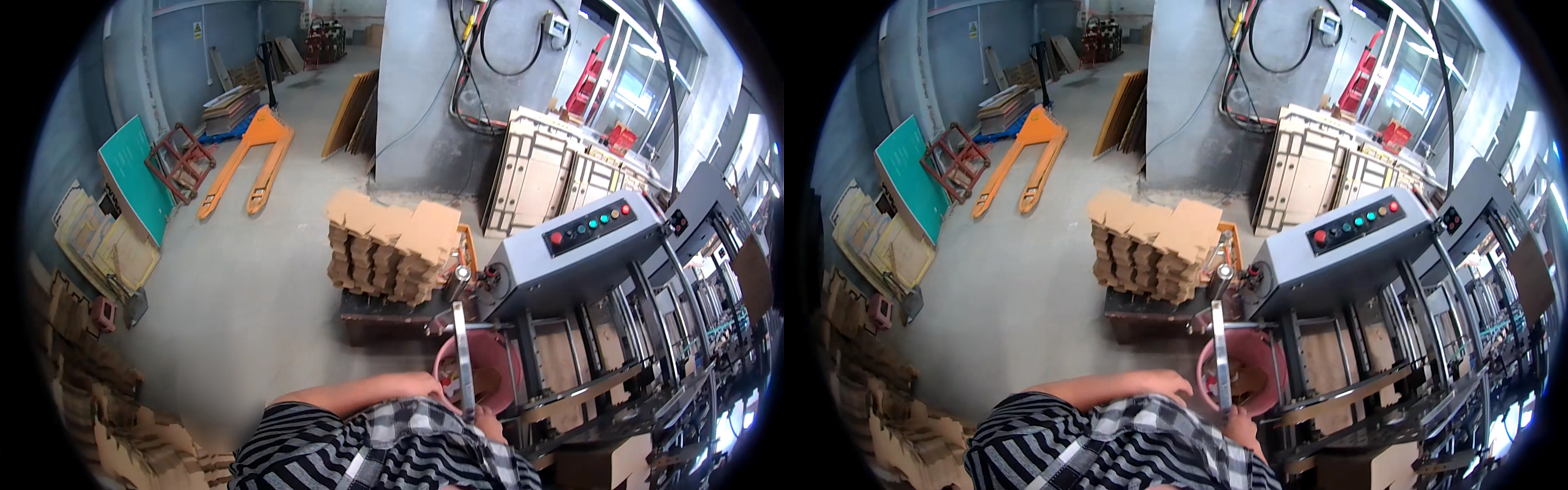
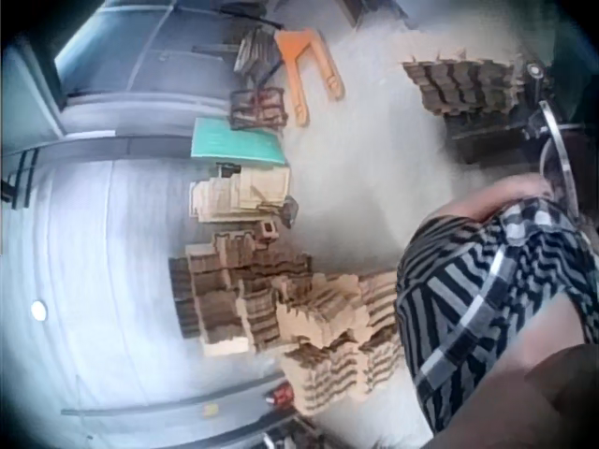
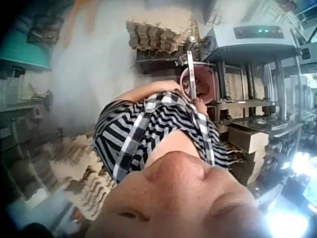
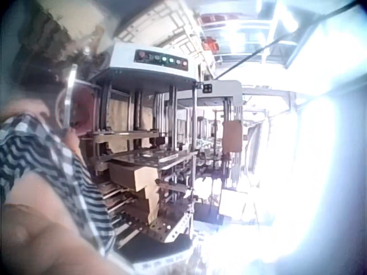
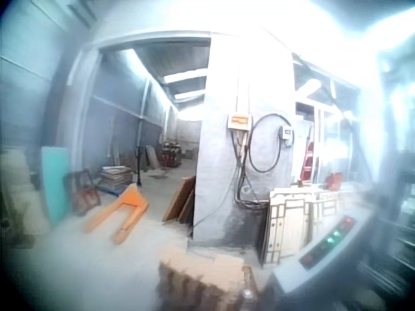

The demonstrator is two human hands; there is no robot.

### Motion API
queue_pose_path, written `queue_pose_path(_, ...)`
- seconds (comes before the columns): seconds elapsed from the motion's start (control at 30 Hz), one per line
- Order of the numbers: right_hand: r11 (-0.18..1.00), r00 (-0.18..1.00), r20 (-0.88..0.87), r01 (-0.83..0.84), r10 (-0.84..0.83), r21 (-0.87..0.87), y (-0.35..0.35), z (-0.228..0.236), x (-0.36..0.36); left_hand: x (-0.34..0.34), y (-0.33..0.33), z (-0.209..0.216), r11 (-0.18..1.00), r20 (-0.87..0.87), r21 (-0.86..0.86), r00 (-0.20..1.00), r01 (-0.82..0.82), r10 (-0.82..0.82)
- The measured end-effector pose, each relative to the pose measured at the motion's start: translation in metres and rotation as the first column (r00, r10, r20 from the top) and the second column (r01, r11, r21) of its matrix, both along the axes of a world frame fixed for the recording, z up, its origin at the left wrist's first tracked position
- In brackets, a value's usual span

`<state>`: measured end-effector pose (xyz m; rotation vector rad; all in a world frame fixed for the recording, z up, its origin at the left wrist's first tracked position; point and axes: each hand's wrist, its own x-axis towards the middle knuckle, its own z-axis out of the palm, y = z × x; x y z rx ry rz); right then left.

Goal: The person picks up flat cardboard pieces, folds them into box shapes, and places them into a machine. The person repeats this process multiple times, handling stacks of cardboard and feeding them into the equipment.

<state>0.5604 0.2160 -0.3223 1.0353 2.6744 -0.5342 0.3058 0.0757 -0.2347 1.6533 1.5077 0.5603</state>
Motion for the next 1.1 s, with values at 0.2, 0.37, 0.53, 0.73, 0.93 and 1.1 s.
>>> queue_pose_path(0.2, 0.951, 0.944, 0.191, 0.231, -0.27, 0.207, -0.036, -0.061, -0.026, -0.076, -0.086, -0.029, 0.985, -0.236, -0.119, 0.967, -0.123, 0.092)
queue_pose_path(0.37, 0.941, 0.976, 0.024, 0.201, -0.216, 0.273, -0.072, -0.033, -0.045, -0.128, -0.163, -0.023, 0.941, -0.272, -0.119, 0.921, -0.318, 0.277)
queue_pose_path(0.53, 0.997, 0.996, -0.02, 0.082, -0.082, 0.004, -0.102, -0.039, -0.107, -0.171, -0.236, -0.014, 0.869, -0.247, -0.138, 0.866, -0.475, 0.435)
queue_pose_path(0.73, 0.971, 0.977, -0.093, -0.202, 0.191, -0.126, -0.129, -0.013, -0.169, -0.209, -0.272, -0.028, 0.733, -0.164, -0.06, 0.731, -0.678, 0.662)
queue_pose_path(0.93, 0.989, 0.99, -0.112, -0.102, 0.091, -0.103, -0.077, 0.032, -0.225, -0.222, -0.266, -0.037, 0.579, -0.036, -0.046, 0.581, -0.814, 0.813)
queue_pose_path(1.1, 0.998, 0.862, -0.503, -0.059, 0.061, 0.02, -0.004, 0.051, -0.306, -0.245, -0.25, -0.02, 0.429, 0.036, -0.047, 0.427, -0.902, 0.903)
